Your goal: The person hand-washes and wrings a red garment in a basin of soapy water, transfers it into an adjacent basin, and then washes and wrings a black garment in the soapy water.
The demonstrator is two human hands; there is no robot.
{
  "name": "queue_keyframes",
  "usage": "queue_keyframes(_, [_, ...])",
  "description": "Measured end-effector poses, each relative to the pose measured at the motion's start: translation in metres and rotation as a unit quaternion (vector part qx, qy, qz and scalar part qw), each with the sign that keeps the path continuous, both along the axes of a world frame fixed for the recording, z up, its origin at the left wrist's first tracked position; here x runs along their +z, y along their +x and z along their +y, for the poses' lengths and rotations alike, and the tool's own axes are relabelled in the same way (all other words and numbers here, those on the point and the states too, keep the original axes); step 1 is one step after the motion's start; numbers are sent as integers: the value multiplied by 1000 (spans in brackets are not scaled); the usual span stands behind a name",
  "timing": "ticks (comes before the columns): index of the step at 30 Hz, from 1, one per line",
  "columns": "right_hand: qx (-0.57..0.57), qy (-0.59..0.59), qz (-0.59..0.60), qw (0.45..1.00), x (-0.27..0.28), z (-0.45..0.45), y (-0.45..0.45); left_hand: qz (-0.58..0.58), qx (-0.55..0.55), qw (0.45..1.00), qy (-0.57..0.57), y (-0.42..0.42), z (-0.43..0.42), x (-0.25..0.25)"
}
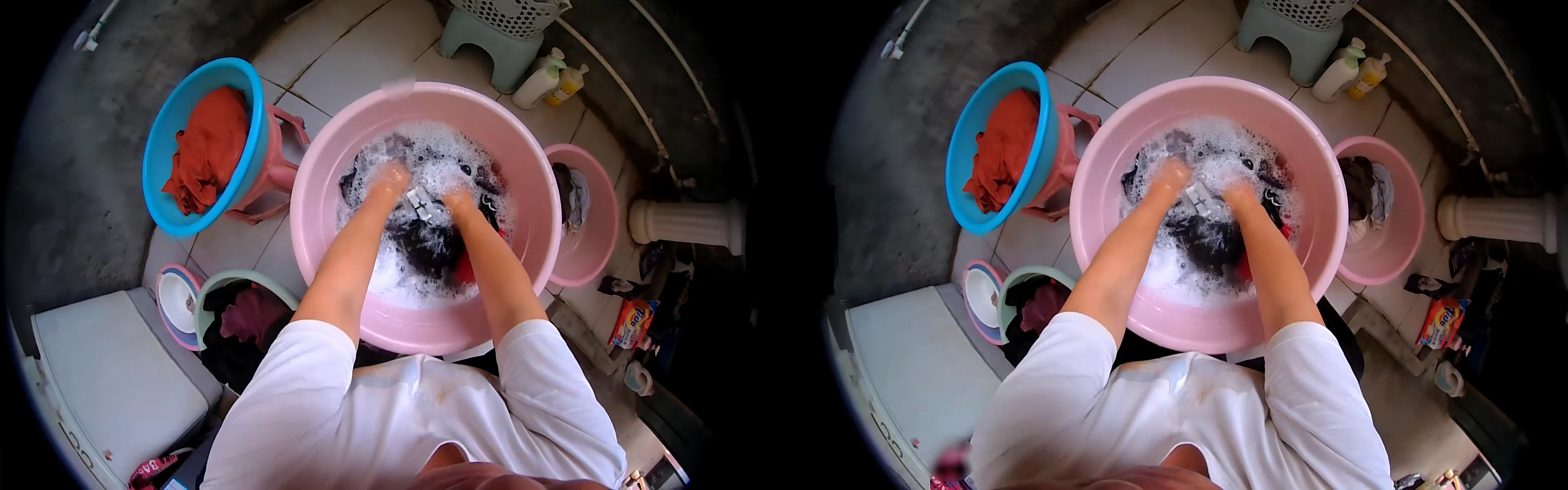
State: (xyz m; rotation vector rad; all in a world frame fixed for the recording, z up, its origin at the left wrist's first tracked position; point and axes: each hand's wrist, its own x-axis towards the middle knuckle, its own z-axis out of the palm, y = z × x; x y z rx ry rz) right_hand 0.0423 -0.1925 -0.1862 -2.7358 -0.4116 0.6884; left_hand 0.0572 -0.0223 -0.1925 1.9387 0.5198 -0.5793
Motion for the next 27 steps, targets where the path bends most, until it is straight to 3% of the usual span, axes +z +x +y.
queue_keyframes(1, [14, 6, -22, 1000, 7, -1, -2, -16, -250, 946, 206, -7, 0, 29])
queue_keyframes(3, [37, 20, -75, 996, 25, -2, 2, -78, -223, 947, 217, -19, 0, 48])
queue_keyframes(4, [-4, 83, -24, 996, 56, -2, 6, -124, -196, 947, 222, -23, 3, 53])
queue_keyframes(5, [33, 154, -22, 987, 68, -13, 8, -184, -211, 942, 187, -18, 15, 47])
queue_keyframes(7, [8, 201, -30, 979, 112, -26, 4, -211, -178, 957, 86, -16, 34, 81])
queue_keyframes(8, [13, 231, -29, 973, 134, -34, 2, -233, -124, 964, -17, -18, 40, 99])
queue_keyframes(9, [18, 260, -27, 965, 151, -43, 2, -290, -114, 950, -5, -18, 46, 121])
queue_keyframes(10, [-12, 316, -15, 949, 161, -50, 3, -308, -94, 945, -60, -6, 60, 108])
queue_keyframes(11, [-35, 326, -15, 944, 186, -54, 1, -156, 70, 950, -261, -13, 53, 151])
queue_keyframes(13, [-141, 448, 61, 880, 237, -59, 1, -110, 170, 882, -425, -7, 57, 187])
queue_keyframes(15, [-187, 542, 104, 813, 258, -66, 5, -99, 162, 844, -502, -13, 55, 234])
queue_keyframes(17, [-184, 577, 111, 788, 267, -64, 0, -105, 156, 839, -511, -13, 50, 237])
queue_keyframes(19, [-165, 651, 141, 727, 263, -43, -20, -106, 109, 828, -540, -14, 40, 223])
queue_keyframes(21, [-137, 581, 94, 797, 234, -17, -39, -115, 97, 873, -465, -37, 0, 207])
queue_keyframes(22, [-83, 507, 82, 854, 215, -6, -40, -150, -36, 890, -429, -47, -14, 186])
queue_keyframes(23, [34, 394, -197, 897, 173, -3, -36, -138, -1, 923, -359, -70, -33, 197])
queue_keyframes(25, [-103, 356, -64, 926, 161, -14, -38, -103, 81, 911, -392, -82, -36, 171])
queue_keyframes(27, [-180, 385, -87, 901, 137, -34, -30, -124, 175, 904, -371, -86, -27, 141])
